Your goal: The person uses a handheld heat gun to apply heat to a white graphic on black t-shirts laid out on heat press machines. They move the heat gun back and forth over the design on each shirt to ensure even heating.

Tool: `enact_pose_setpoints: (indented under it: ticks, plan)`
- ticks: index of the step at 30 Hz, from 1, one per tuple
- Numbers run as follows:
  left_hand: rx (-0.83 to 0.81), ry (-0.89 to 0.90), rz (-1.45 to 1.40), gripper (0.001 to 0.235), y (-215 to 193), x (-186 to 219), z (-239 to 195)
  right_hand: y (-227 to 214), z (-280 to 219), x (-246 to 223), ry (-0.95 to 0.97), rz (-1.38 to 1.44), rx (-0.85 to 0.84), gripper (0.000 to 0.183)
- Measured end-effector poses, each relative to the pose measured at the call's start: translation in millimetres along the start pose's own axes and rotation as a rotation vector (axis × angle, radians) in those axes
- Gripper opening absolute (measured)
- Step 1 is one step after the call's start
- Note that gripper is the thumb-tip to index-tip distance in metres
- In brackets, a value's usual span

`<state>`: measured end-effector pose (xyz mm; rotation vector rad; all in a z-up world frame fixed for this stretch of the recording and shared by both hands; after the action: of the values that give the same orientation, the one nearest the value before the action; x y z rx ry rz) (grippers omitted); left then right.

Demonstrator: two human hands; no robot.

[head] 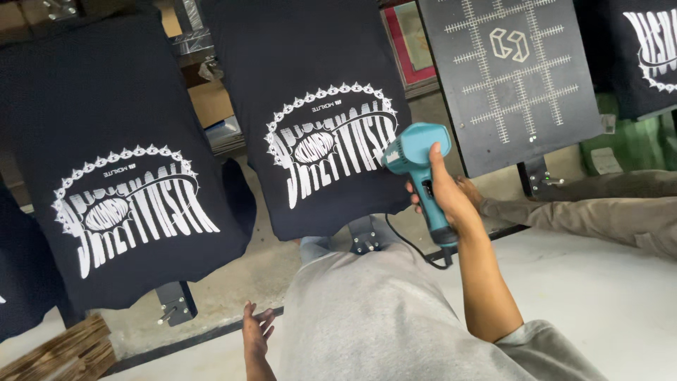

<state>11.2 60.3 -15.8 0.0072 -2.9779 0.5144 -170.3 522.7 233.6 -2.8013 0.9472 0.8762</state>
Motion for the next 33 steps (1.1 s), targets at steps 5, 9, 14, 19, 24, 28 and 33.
enact_pose_setpoints:
  ticks: [5,9,14,19,24,28,33]
  plan:
    - [0.003,-0.009,0.018,0.060,-2,4,12,-14,-4,-2,-0.071,0.051,0.049,0.078]
    - [0.007,-0.008,0.024,0.062,0,10,8,-12,-6,-14,-0.061,0.036,0.021,0.081]
    - [0.012,0.011,-0.004,0.062,5,13,-1,-3,14,-23,-0.076,0.029,-0.033,0.079]
    - [0.026,0.007,-0.036,0.056,6,1,-1,17,21,-41,-0.111,0.043,-0.077,0.079]
    - [0.036,-0.091,-0.086,0.060,8,-14,-7,24,35,-46,-0.170,0.026,-0.139,0.082]
    - [0.024,-0.078,-0.069,0.051,6,-19,1,29,29,-45,-0.129,0.025,-0.115,0.080]
    - [0.021,-0.056,-0.073,0.048,2,-20,27,28,24,-39,-0.126,0.006,-0.102,0.081]
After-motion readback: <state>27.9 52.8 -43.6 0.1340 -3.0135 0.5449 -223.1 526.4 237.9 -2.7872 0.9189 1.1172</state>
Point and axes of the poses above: each hand's wrist, its own z-axis towards the middle knuckle, its own y-axis out of the palm, x = y × z, the point moved 4 cm from there along z, towards the middle knuckle, and after that the axes turned 14 degrees about z, right-handed, at the moved point
